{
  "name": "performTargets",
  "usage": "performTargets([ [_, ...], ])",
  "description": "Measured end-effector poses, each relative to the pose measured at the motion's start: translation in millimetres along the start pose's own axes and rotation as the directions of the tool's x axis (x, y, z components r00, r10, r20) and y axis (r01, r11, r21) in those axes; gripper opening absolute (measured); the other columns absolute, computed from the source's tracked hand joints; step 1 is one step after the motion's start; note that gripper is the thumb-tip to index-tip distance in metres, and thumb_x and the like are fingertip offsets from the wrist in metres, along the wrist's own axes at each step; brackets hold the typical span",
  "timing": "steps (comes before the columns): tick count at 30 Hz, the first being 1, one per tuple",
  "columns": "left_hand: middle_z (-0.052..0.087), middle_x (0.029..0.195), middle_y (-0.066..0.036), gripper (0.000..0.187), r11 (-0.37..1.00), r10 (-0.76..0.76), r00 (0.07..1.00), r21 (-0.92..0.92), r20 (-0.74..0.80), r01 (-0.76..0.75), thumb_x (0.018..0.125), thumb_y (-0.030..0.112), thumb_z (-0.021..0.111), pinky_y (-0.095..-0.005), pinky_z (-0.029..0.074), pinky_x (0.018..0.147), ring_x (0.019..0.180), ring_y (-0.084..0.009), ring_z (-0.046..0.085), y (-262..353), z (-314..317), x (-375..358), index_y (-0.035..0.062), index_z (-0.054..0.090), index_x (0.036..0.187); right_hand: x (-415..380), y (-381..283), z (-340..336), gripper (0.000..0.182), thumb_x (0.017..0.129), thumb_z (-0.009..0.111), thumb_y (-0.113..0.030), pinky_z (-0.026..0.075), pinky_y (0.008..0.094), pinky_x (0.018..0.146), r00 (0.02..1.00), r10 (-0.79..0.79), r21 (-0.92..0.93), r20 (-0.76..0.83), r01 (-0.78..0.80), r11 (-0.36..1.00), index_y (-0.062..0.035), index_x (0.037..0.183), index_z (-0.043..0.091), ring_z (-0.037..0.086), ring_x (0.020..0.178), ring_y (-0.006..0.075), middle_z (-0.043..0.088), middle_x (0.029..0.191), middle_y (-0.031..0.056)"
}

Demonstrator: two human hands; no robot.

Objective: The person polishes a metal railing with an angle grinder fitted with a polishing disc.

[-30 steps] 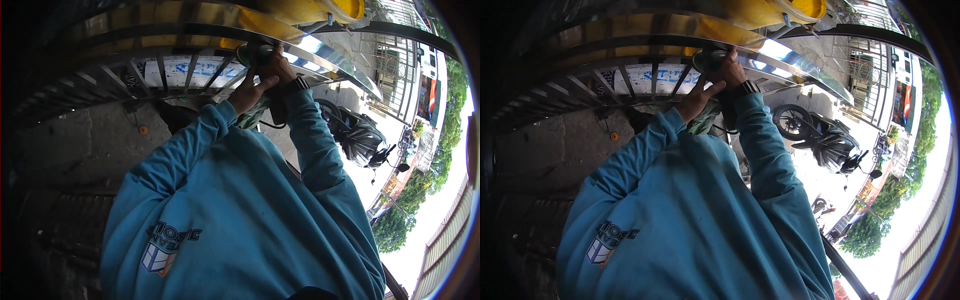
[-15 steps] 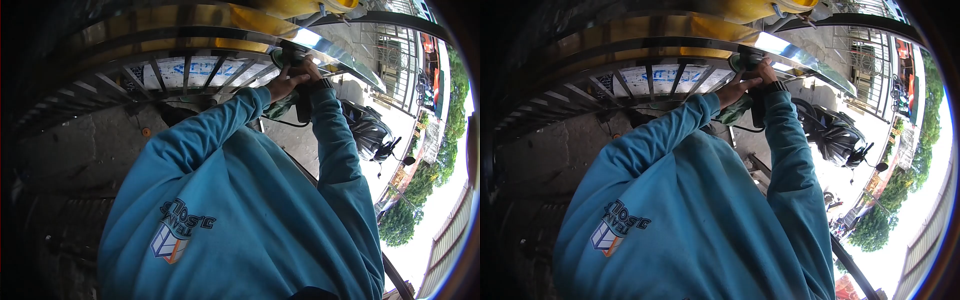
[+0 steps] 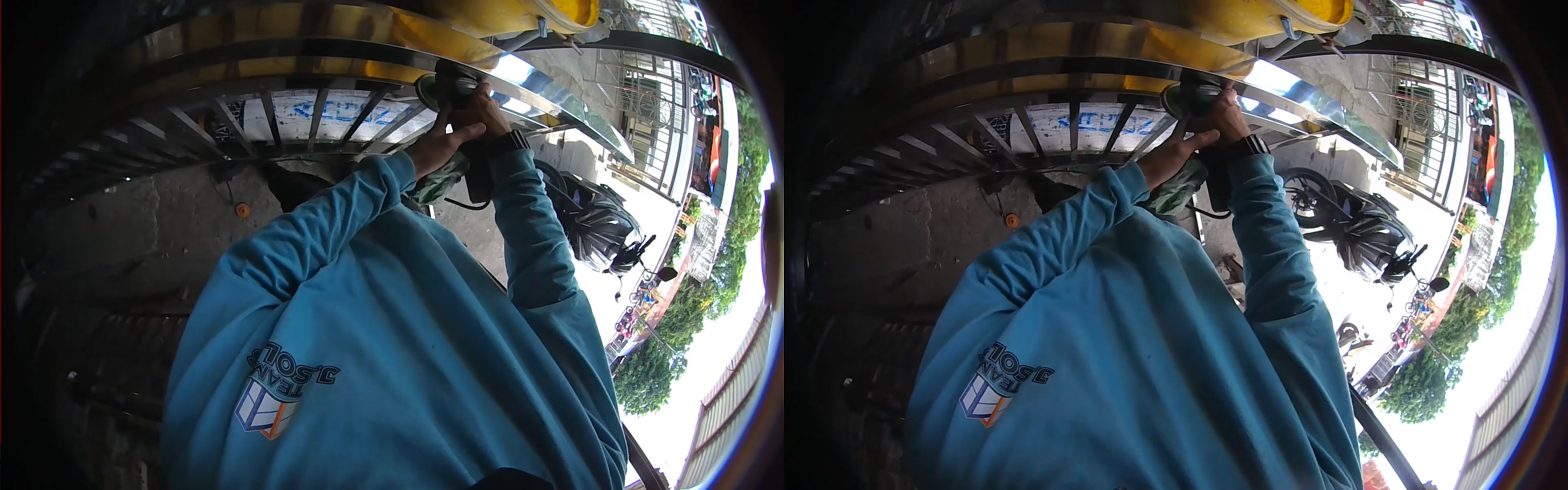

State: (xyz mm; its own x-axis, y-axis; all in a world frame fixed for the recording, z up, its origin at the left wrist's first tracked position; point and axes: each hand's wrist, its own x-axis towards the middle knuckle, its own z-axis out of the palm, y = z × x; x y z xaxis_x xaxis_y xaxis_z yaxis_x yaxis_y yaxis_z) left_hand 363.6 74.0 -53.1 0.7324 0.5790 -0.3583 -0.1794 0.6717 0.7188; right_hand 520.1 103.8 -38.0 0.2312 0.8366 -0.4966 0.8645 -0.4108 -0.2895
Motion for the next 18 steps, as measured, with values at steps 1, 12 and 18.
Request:
performTargets([
  [1,0.044,0.143,-0.017,0.088,1.0,0.015,0.999,0.005,-0.035,-0.015,0.092,0.042,0.064,-0.0352,0.028,0.115,0.136,-0.0252,0.041,1,-3,-5,0.0011,0.016,0.154,5,5,11,0.107,0.069,0.084,-0.045,0.056,0.0436,0.08,0.992,-0.108,-0.058,-0.059,0.104,0.993,0.0185,0.129,0.023,0.065,0.101,0.0453,0.055,0.114,0.0359],
  [12,0.026,0.156,-0.026,0.114,0.997,0.054,0.969,0.075,-0.241,-0.037,0.086,0.052,0.068,-0.0358,0.028,0.116,0.141,-0.0353,0.036,-2,-20,-42,0.0028,-0.008,0.156,-5,-5,14,0.108,0.072,0.082,-0.045,0.056,0.0455,0.077,0.99,-0.088,0.165,-0.108,0.105,0.981,0.0188,0.132,0.02,0.065,0.097,0.0469,0.059,0.109,0.0349],
  [18,0.031,0.154,-0.025,0.114,0.991,0.072,0.974,0.129,-0.212,-0.046,0.086,0.053,0.068,-0.0361,0.029,0.116,0.14,-0.0345,0.038,-5,-4,-26,0.0022,-0.006,0.156,-2,12,10,0.107,0.071,0.082,-0.044,0.056,0.0456,0.077,0.993,-0.097,0.146,-0.068,0.106,0.983,0.019,0.132,0.02,0.065,0.098,0.047,0.06,0.107,0.0346],
])
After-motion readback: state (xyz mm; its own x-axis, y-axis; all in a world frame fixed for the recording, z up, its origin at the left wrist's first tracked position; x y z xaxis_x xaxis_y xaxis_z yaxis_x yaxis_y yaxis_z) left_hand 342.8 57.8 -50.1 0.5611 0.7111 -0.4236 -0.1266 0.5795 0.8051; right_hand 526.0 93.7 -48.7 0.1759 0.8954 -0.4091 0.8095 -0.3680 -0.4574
